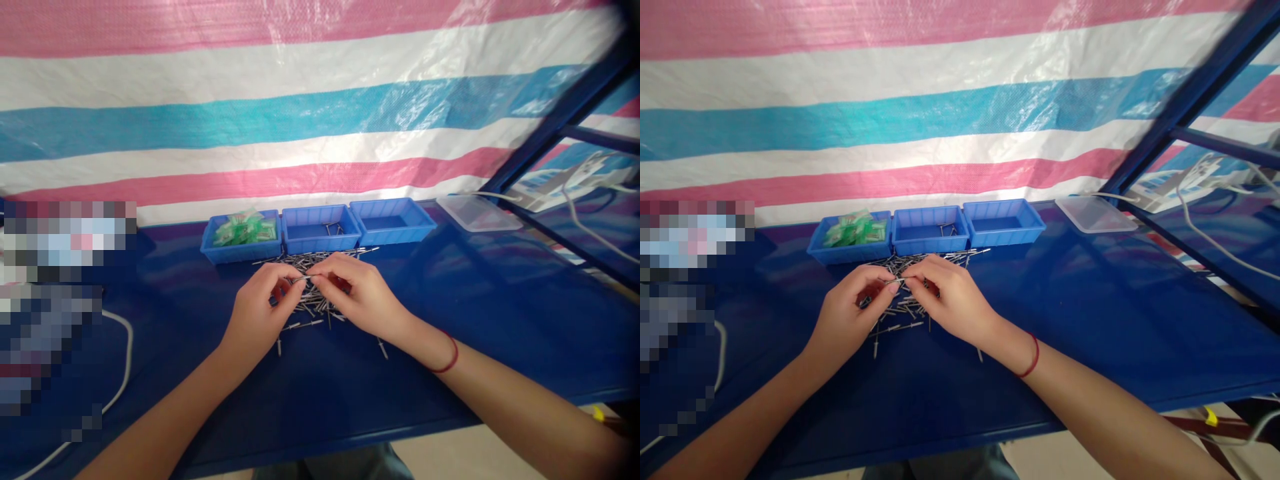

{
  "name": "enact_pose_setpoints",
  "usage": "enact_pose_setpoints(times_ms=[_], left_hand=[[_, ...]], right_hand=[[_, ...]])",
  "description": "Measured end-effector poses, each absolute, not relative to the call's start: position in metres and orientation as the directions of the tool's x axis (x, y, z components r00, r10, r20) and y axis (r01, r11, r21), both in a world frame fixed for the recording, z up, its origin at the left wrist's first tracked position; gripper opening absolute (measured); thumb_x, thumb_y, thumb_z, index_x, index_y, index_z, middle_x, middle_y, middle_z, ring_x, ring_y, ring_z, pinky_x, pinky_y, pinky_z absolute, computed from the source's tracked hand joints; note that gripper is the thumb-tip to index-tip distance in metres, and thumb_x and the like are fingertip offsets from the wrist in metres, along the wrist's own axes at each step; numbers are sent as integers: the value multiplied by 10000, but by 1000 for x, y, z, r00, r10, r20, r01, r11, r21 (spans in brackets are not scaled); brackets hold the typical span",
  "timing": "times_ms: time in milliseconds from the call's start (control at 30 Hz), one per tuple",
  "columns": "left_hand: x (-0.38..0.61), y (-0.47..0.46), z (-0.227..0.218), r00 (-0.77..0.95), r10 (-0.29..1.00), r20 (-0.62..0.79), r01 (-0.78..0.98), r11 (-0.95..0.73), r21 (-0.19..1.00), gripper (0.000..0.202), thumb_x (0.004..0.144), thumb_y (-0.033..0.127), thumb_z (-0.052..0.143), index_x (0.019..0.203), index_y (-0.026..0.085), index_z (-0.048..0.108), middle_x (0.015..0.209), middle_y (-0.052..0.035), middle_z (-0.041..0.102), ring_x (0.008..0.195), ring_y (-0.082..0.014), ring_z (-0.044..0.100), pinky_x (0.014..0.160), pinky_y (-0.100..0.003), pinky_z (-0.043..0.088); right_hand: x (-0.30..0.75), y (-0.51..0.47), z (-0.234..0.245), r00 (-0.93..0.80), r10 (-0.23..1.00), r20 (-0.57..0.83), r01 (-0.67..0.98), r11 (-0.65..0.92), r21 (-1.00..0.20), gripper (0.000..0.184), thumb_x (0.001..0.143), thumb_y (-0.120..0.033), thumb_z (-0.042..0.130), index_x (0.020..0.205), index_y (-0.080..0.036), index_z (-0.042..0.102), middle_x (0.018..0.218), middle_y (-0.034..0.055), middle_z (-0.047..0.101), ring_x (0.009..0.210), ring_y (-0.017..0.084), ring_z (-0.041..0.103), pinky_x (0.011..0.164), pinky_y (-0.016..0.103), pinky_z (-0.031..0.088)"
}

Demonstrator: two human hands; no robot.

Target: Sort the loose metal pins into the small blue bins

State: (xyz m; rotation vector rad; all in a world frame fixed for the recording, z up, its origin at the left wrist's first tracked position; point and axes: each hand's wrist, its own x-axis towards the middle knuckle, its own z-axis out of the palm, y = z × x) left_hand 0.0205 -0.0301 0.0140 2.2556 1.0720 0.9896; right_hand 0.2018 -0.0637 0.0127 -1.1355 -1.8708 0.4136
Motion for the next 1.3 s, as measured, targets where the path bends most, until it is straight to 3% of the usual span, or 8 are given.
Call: enact_pose_setpoints(times_ms=[167, 267, 400, 600, 767, 900, 1033, 1300], left_hand=[[17, -28, 15, 486, 794, 366, 527, -600, 601, 361, 889, 295, 541, 1231, 192, 491, 1024, -37, 630, 715, -107, 603, 663, -235, 493], [13, -27, 18, 611, 723, 322, 570, -684, 455, 255, 914, 289, 489, 1143, 207, 567, 1038, -42, 630, 777, -131, 607, 723, -258, 488], [10, -27, 20, 743, 635, 210, 571, -766, 296, 202, 929, 279, 455, 962, 203, 640, 945, -37, 647, 867, -170, 613, 779, -281, 474], [8, -28, 20, 812, 583, 36, 570, -805, 166, 185, 917, 260, 479, 933, 191, 649, 907, -45, 629, 822, -183, 616, 708, -285, 482], [7, -25, 17, 808, 589, 13, 584, -803, 122, 189, 938, 228, 452, 939, 180, 635, 913, -54, 613, 830, -185, 615, 721, -289, 487], [8, -23, 14, 791, 612, 10, 607, -786, 120, 179, 940, 224, 456, 923, 170, 626, 879, -49, 615, 794, -175, 611, 700, -272, 482], [9, -19, 10, 797, 603, 31, 594, -791, 145, 227, 963, 232, 408, 944, 159, 622, 883, -56, 616, 818, -181, 612, 746, -293, 484], [9, -12, 6, 641, 716, 278, 571, -687, 450, 201, 948, 250, 450, 1035, 192, 621, 1021, -44, 646, 973, -182, 612, 879, -308, 461]], right_hand=[[215, -48, 17, -146, 816, 559, 766, 451, -458, 225, 938, -226, 422, 914, -154, 634, 841, 63, 621, 744, 149, 553, 684, 279, 426], [225, -29, 25, -82, 800, 594, 932, 272, -238, 255, 921, -227, 402, 898, -140, 641, 850, 90, 616, 742, 177, 555, 637, 304, 392], [230, 0, 31, -114, 816, 567, 991, 136, 3, 289, 907, -225, 376, 833, -127, 638, 832, 128, 620, 687, 192, 532, 530, 320, 284], [222, 3, 28, -234, 833, 501, 972, 195, 130, 304, 919, -240, 374, 812, -124, 633, 830, 125, 623, 702, 198, 525, 521, 328, 222], [215, -32, 27, -413, 793, 448, 911, 363, 197, 320, 937, -232, 363, 748, -147, 607, 772, 88, 594, 714, 188, 505, 552, 333, 251], [208, -52, 18, -459, 773, 438, 885, 440, 152, 336, 947, -244, 364, 724, -158, 600, 741, 63, 577, 701, 170, 497, 585, 320, 290], [205, -60, 8, -419, 814, 402, 878, 476, -51, 298, 932, -269, 420, 721, -165, 602, 741, 44, 586, 732, 157, 529, 619, 289, 327], [204, -61, -1, -307, 880, 362, 761, 455, -462, 126, 866, -215, 537, 883, -168, 653, 794, 26, 614, 726, 133, 565, 664, 249, 397]])
